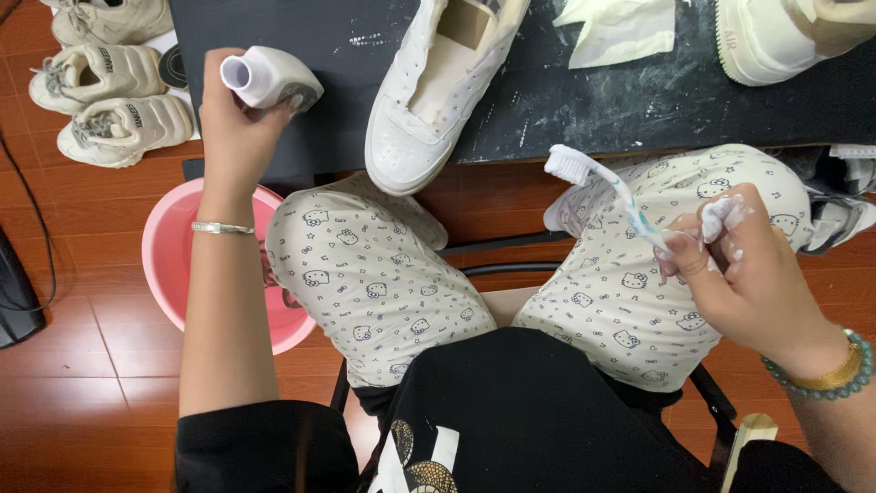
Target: The person scrubs a white sneaker with a toothbrush and cleaning solution, focusing on the upper, sole, and heel. They apply more solution from a bottle, wipe the shoe with a cloth, and continue scrubbing different areas.
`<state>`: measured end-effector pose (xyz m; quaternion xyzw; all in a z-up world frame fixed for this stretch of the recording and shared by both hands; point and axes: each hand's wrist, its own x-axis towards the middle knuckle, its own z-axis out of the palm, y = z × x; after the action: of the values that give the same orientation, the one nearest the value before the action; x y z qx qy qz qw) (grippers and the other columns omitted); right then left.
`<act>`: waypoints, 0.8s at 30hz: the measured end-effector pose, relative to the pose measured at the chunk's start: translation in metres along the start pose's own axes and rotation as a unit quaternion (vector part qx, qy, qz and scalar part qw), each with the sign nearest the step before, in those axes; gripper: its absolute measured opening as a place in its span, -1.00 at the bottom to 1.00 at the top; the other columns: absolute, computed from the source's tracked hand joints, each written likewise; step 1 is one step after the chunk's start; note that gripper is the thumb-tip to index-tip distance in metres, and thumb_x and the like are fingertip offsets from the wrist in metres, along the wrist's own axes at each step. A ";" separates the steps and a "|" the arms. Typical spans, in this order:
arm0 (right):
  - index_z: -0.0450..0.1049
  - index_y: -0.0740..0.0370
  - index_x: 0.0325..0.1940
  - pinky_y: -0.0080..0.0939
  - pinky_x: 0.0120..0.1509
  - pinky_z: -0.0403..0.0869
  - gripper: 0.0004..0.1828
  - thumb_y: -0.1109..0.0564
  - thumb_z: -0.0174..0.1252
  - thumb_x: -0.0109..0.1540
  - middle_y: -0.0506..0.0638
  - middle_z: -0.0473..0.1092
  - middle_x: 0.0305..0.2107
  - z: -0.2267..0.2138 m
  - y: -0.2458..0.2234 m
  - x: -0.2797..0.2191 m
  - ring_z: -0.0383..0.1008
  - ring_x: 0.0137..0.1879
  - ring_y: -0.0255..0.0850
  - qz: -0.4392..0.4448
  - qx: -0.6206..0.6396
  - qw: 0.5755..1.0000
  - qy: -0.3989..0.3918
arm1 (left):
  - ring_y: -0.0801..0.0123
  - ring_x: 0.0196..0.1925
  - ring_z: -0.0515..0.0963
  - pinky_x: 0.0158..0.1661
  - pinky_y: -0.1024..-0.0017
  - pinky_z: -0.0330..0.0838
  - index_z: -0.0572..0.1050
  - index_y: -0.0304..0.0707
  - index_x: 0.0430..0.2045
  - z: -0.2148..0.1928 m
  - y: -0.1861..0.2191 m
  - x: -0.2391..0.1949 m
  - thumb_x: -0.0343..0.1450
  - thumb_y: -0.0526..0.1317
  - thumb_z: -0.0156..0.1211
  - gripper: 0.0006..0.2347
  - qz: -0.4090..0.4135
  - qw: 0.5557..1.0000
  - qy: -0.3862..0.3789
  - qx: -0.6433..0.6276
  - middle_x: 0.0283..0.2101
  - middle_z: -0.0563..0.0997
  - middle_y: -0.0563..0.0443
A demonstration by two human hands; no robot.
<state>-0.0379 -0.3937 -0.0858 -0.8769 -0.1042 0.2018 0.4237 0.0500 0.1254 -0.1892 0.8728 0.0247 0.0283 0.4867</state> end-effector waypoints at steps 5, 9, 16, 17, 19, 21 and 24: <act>0.10 0.24 -0.19 -0.35 -0.38 0.44 -0.80 0.13 -0.04 0.39 0.04 0.40 -0.54 0.000 0.017 -0.005 0.49 -0.42 -0.33 0.018 0.037 0.999 0.026 | 0.20 0.40 0.50 0.42 0.21 0.30 0.28 -0.34 0.24 -0.008 0.008 -0.016 0.45 -0.48 0.44 -0.49 0.006 1.000 -0.015 0.018 0.24 0.51 -0.15; 0.11 0.24 -0.24 -0.32 -0.39 0.45 -0.79 0.12 -0.04 0.38 0.03 0.41 -0.58 0.000 0.032 -0.009 0.49 -0.47 -0.32 0.063 -0.018 0.998 0.020 | 0.15 0.42 0.37 0.36 0.18 0.18 0.21 -0.33 0.28 -0.012 0.022 -0.026 0.43 -0.34 0.38 -0.45 -0.028 0.998 -0.025 0.050 0.27 0.43 -0.13; 0.08 0.23 -0.16 -0.35 -0.30 0.48 -0.79 0.11 -0.06 0.42 0.01 0.41 -0.51 0.010 0.046 -0.019 0.49 -0.38 -0.35 0.041 0.045 0.997 0.048 | 0.28 0.22 0.44 0.20 0.38 0.40 0.35 -0.31 0.20 0.025 0.089 -0.043 0.63 -0.38 0.25 -0.72 0.195 0.930 0.240 0.199 0.18 0.43 -0.06; 0.08 0.23 -0.15 -0.35 -0.29 0.49 -0.80 0.11 -0.07 0.42 0.00 0.40 -0.51 0.012 0.047 -0.019 0.50 -0.37 -0.35 0.039 0.048 0.997 0.045 | 0.26 0.17 0.46 0.18 0.37 0.40 0.38 -0.31 0.15 0.036 0.103 -0.041 0.62 -0.40 0.21 -0.77 0.219 0.929 0.233 0.186 0.13 0.45 -0.07; 0.07 0.23 -0.15 -0.33 -0.29 0.47 -0.80 0.12 -0.07 0.43 0.00 0.40 -0.49 0.015 0.051 -0.018 0.46 -0.38 -0.35 0.025 0.063 0.997 0.046 | 0.17 0.11 0.48 0.15 0.33 0.39 0.42 -0.35 0.06 0.066 0.128 -0.029 0.62 -0.42 0.13 -0.85 0.245 0.942 0.166 0.156 0.05 0.50 -0.15; 0.05 0.23 -0.14 -0.33 -0.25 0.48 -0.80 0.13 -0.07 0.43 0.00 0.38 -0.45 0.019 0.050 -0.025 0.44 -0.35 -0.35 0.023 0.107 0.992 0.058 | 0.02 0.06 0.50 0.12 0.24 0.37 0.44 -0.41 0.00 0.103 0.145 -0.004 0.62 -0.39 0.06 -0.89 0.238 0.961 0.053 0.128 -0.02 0.54 -0.26; 0.05 0.22 -0.12 -0.33 -0.16 0.52 -0.80 0.17 -0.06 0.43 0.02 0.34 -0.39 0.024 0.047 -0.035 0.45 -0.28 -0.36 0.033 0.179 0.981 0.068 | -0.18 -0.09 0.55 -0.02 0.08 0.41 0.50 -0.47 -0.12 0.157 0.151 0.035 0.61 -0.29 -0.01 -0.83 0.169 0.974 -0.072 0.133 -0.17 0.60 -0.39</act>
<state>-0.0790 -0.4188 -0.1269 -0.8015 -0.0082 0.1712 0.5729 0.0990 -0.0841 -0.1424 0.9210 -0.1547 0.0433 0.3549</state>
